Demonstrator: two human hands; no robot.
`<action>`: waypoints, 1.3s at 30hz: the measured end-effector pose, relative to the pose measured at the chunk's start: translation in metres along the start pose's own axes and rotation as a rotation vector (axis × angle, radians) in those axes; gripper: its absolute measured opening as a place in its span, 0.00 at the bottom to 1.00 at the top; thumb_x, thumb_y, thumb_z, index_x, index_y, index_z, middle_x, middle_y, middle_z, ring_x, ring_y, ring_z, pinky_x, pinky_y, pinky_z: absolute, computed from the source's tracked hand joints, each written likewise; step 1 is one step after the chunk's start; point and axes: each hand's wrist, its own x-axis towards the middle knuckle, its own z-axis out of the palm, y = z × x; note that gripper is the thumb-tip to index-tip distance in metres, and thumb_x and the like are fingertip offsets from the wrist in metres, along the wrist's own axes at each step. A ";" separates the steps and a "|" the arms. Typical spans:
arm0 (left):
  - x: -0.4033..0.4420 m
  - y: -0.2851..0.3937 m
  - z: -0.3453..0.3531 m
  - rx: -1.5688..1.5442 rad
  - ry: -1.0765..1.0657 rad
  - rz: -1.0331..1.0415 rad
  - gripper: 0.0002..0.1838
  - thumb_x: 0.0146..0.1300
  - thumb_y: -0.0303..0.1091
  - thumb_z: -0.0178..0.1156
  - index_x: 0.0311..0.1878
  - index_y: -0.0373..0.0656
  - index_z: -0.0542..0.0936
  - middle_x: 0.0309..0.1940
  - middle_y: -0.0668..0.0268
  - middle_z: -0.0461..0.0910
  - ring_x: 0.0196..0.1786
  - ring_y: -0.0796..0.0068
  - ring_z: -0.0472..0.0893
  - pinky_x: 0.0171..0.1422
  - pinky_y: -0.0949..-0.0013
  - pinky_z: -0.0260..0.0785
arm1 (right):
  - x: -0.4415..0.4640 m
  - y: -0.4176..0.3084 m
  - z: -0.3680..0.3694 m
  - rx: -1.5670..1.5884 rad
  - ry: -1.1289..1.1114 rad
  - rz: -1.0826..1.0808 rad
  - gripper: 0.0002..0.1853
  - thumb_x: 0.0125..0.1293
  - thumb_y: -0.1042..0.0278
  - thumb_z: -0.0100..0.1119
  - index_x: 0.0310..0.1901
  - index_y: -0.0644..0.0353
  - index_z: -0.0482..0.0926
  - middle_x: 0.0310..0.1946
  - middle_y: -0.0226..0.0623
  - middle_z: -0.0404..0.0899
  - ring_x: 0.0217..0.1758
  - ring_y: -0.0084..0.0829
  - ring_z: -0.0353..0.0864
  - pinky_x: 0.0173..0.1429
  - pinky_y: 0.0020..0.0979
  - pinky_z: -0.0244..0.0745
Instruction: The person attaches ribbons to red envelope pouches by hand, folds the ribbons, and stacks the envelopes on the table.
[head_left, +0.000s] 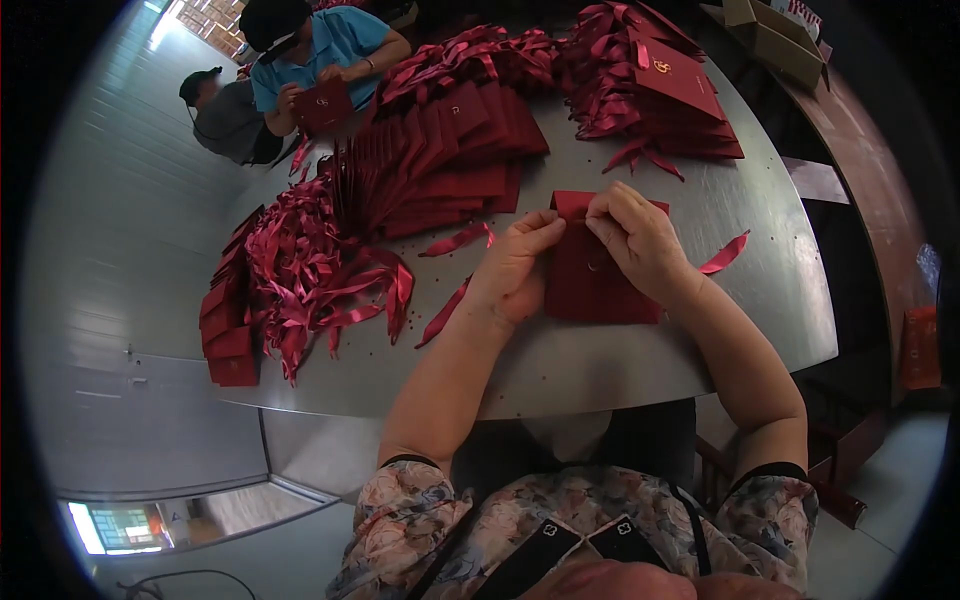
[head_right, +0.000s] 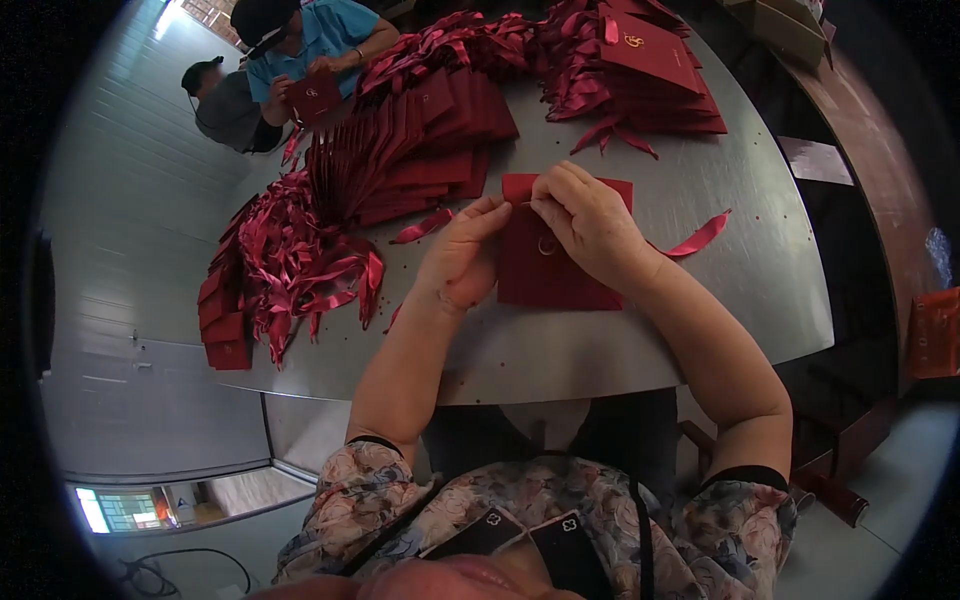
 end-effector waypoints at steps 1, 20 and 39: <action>-0.001 0.000 0.001 -0.002 -0.001 -0.004 0.06 0.70 0.30 0.60 0.48 0.42 0.79 0.47 0.66 0.82 0.52 0.73 0.80 0.63 0.65 0.73 | 0.000 0.000 0.000 -0.002 0.000 0.003 0.04 0.65 0.80 0.58 0.38 0.63 0.73 0.32 0.39 0.73 0.34 0.39 0.75 0.39 0.33 0.71; -0.002 -0.019 0.002 0.280 0.153 0.271 0.08 0.69 0.26 0.62 0.49 0.37 0.82 0.43 0.67 0.84 0.44 0.81 0.81 0.53 0.76 0.74 | -0.009 0.002 0.012 -0.351 -0.015 -0.095 0.05 0.65 0.77 0.55 0.36 0.63 0.69 0.32 0.46 0.70 0.34 0.49 0.75 0.39 0.43 0.73; -0.002 -0.014 0.009 0.517 0.107 0.284 0.12 0.66 0.18 0.58 0.52 0.32 0.78 0.40 0.66 0.83 0.38 0.81 0.82 0.42 0.77 0.75 | -0.012 0.027 0.009 0.287 0.012 0.458 0.05 0.62 0.77 0.67 0.39 0.63 0.87 0.32 0.27 0.79 0.38 0.20 0.76 0.45 0.23 0.71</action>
